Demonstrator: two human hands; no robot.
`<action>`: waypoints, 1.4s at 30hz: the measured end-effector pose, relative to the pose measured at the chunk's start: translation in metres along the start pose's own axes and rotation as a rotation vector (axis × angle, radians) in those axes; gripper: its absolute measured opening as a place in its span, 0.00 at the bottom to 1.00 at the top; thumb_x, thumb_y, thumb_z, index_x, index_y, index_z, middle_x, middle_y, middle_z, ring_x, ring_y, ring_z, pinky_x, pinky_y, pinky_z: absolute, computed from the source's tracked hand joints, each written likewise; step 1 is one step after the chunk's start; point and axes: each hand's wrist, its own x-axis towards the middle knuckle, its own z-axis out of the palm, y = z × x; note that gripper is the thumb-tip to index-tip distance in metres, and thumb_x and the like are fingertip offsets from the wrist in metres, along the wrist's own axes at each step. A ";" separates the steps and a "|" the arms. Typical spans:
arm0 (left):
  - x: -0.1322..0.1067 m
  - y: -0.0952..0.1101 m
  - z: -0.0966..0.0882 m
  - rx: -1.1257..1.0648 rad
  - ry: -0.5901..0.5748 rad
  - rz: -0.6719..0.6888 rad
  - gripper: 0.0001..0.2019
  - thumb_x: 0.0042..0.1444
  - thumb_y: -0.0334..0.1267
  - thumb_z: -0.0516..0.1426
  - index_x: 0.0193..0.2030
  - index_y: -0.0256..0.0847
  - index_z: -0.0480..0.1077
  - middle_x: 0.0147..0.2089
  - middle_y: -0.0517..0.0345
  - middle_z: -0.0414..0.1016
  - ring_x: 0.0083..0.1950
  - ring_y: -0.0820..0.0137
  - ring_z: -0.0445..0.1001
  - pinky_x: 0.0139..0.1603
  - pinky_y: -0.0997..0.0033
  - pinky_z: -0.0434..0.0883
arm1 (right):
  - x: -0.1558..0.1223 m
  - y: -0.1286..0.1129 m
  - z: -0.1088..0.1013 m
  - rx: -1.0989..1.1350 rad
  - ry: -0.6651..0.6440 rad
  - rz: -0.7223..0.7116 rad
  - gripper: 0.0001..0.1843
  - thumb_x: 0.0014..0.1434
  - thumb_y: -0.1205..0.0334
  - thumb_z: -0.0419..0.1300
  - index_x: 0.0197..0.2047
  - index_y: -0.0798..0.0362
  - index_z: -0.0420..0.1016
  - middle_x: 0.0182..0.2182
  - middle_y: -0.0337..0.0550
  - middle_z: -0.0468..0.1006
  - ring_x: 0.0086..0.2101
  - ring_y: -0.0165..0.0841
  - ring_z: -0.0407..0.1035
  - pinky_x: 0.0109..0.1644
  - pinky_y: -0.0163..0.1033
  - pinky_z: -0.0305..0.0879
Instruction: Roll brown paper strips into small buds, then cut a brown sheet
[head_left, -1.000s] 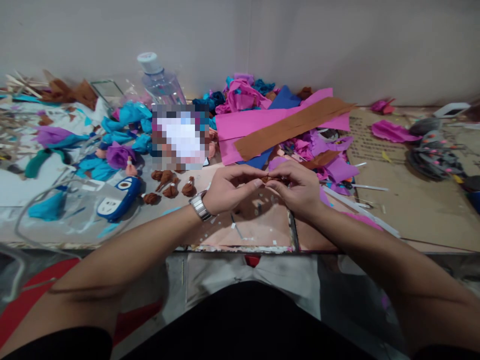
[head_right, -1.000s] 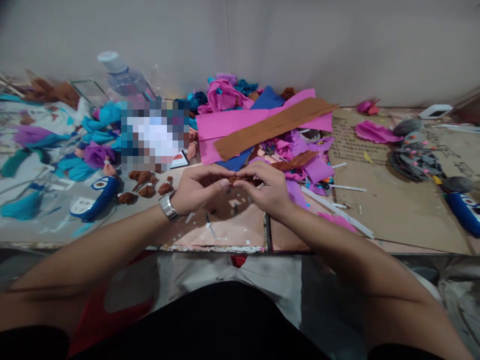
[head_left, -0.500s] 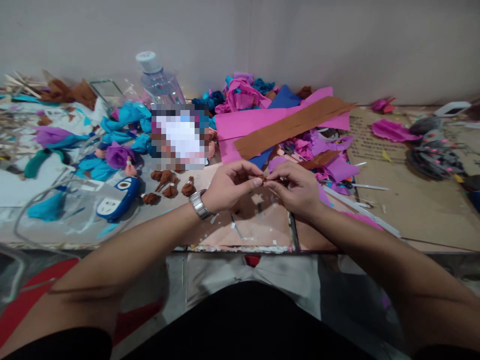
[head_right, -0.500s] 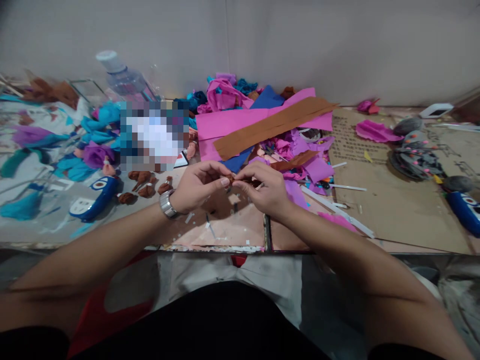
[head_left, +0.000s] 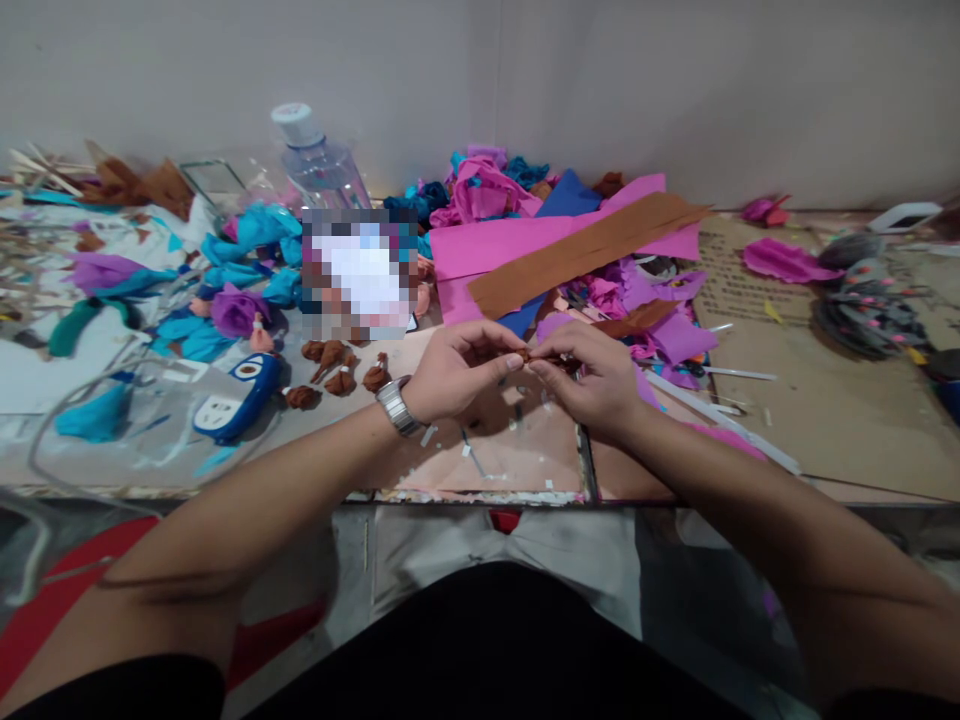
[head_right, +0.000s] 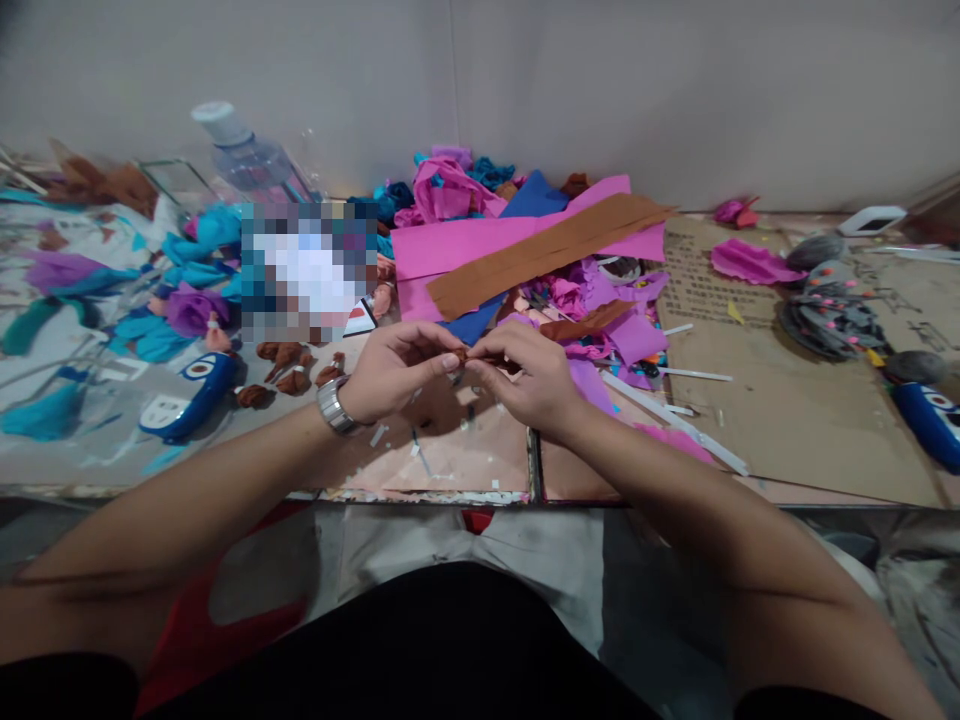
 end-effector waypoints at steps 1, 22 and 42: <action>0.000 0.000 0.000 0.005 -0.001 0.002 0.15 0.55 0.46 0.72 0.42 0.38 0.81 0.40 0.51 0.84 0.39 0.70 0.81 0.43 0.71 0.77 | 0.000 0.000 0.000 -0.008 -0.010 -0.003 0.04 0.68 0.58 0.66 0.42 0.48 0.79 0.35 0.43 0.80 0.37 0.36 0.75 0.42 0.43 0.71; -0.001 -0.001 0.007 -0.071 0.088 -0.103 0.14 0.52 0.44 0.73 0.39 0.37 0.81 0.38 0.52 0.85 0.37 0.70 0.81 0.42 0.70 0.79 | 0.001 0.005 -0.001 -0.200 0.011 -0.151 0.05 0.65 0.61 0.68 0.45 0.46 0.80 0.37 0.41 0.85 0.39 0.38 0.79 0.48 0.47 0.69; -0.004 -0.002 0.007 0.044 0.091 -0.060 0.13 0.53 0.43 0.72 0.40 0.37 0.82 0.39 0.50 0.86 0.38 0.69 0.82 0.42 0.70 0.78 | 0.001 -0.011 0.002 0.389 -0.083 0.618 0.10 0.60 0.54 0.70 0.34 0.51 0.79 0.26 0.37 0.73 0.25 0.29 0.63 0.28 0.36 0.56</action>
